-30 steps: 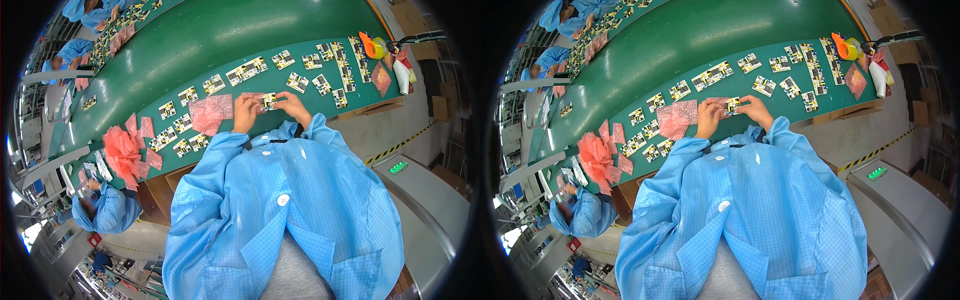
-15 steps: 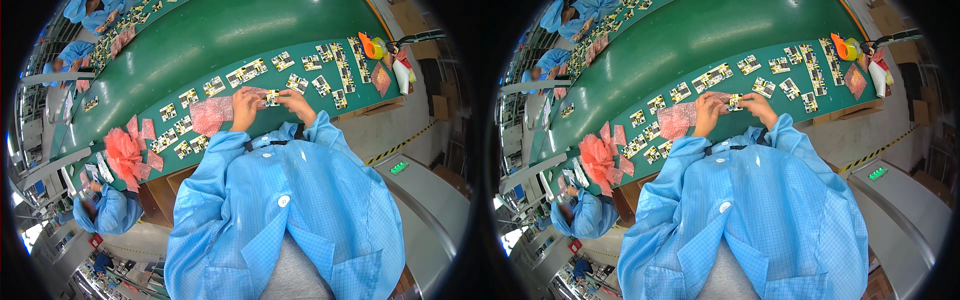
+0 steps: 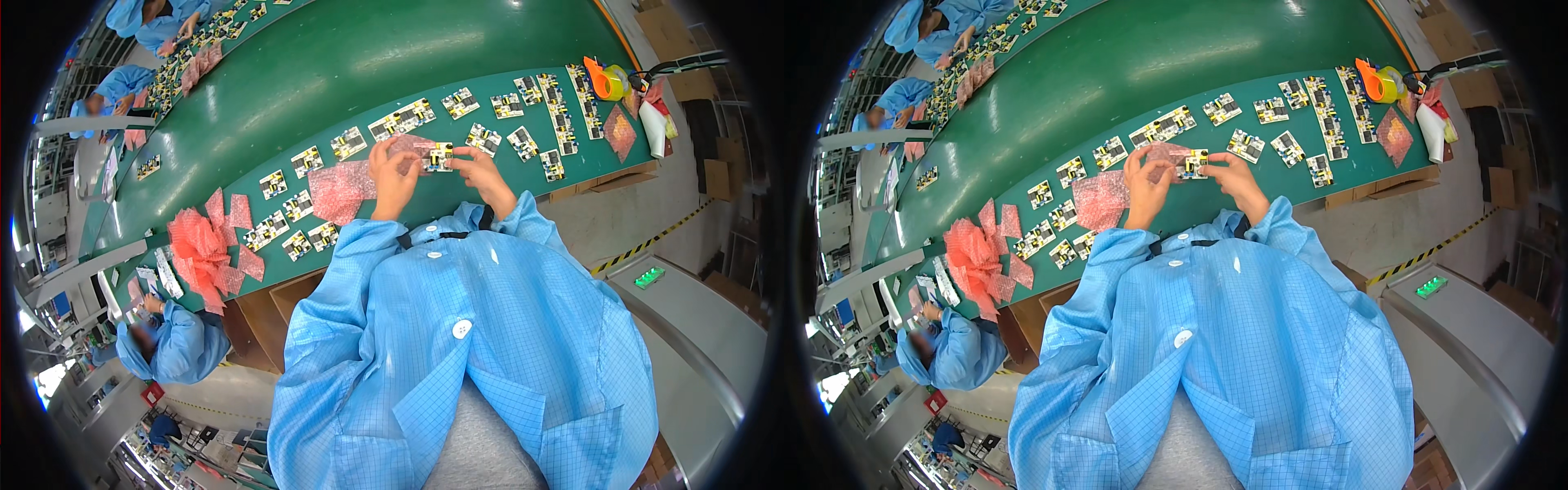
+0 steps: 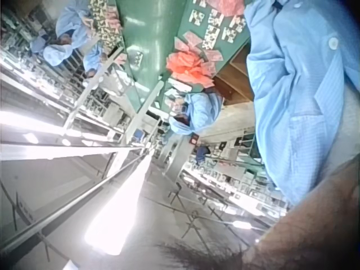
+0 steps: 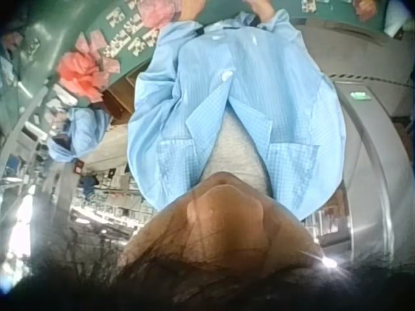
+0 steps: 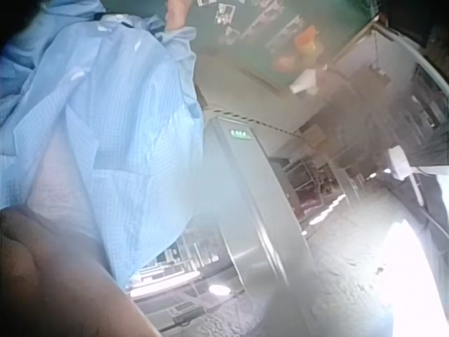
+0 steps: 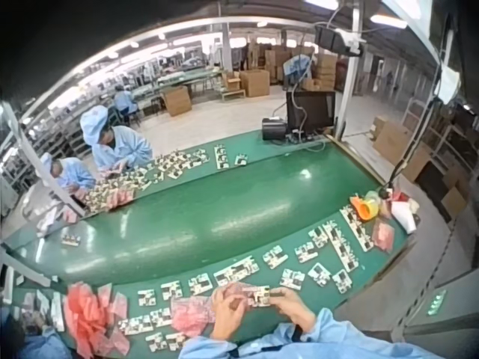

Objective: Picking up multiple circuit board components from an assembly line and placing them into a cardboard shipping box.

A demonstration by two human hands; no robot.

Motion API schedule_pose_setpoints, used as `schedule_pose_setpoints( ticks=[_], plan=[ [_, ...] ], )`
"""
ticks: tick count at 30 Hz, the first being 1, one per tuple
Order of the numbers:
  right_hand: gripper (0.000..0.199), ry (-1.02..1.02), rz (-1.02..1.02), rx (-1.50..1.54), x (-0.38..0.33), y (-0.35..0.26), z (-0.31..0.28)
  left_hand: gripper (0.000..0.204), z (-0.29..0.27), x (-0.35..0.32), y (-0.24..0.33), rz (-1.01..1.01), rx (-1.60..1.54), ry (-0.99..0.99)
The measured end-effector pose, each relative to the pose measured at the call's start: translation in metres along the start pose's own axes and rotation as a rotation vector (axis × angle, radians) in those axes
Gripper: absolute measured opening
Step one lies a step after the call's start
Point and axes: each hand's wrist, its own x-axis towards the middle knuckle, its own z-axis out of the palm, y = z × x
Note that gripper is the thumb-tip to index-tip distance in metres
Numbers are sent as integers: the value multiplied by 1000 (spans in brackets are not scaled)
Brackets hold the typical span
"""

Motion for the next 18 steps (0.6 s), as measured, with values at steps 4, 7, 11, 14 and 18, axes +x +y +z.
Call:
schedule_pose_setpoints(
  ticks=[4, 7, 11, 14, 18],
  plan=[
    [42, 34, -34, 54, -1, -1, 3, 7, -2, 0, 1, 3, -5, 38],
    [44, 92, -51, 2, 2, 4, 4, 8, -1, -3, -1, -18, 9, -2],
    [39, 110, -58, 55, -4, 2, 13, 8, 5, -8, -10, -40, -26, -107],
    [31, 46, -83, 22, -9, -3, 16, 8, 7, -5, -8, -71, -72, -63],
    [25, 112, -66, 132, -7, 0, 18, 8, 6, -3, 3, -61, -14, -34]
  ],
)
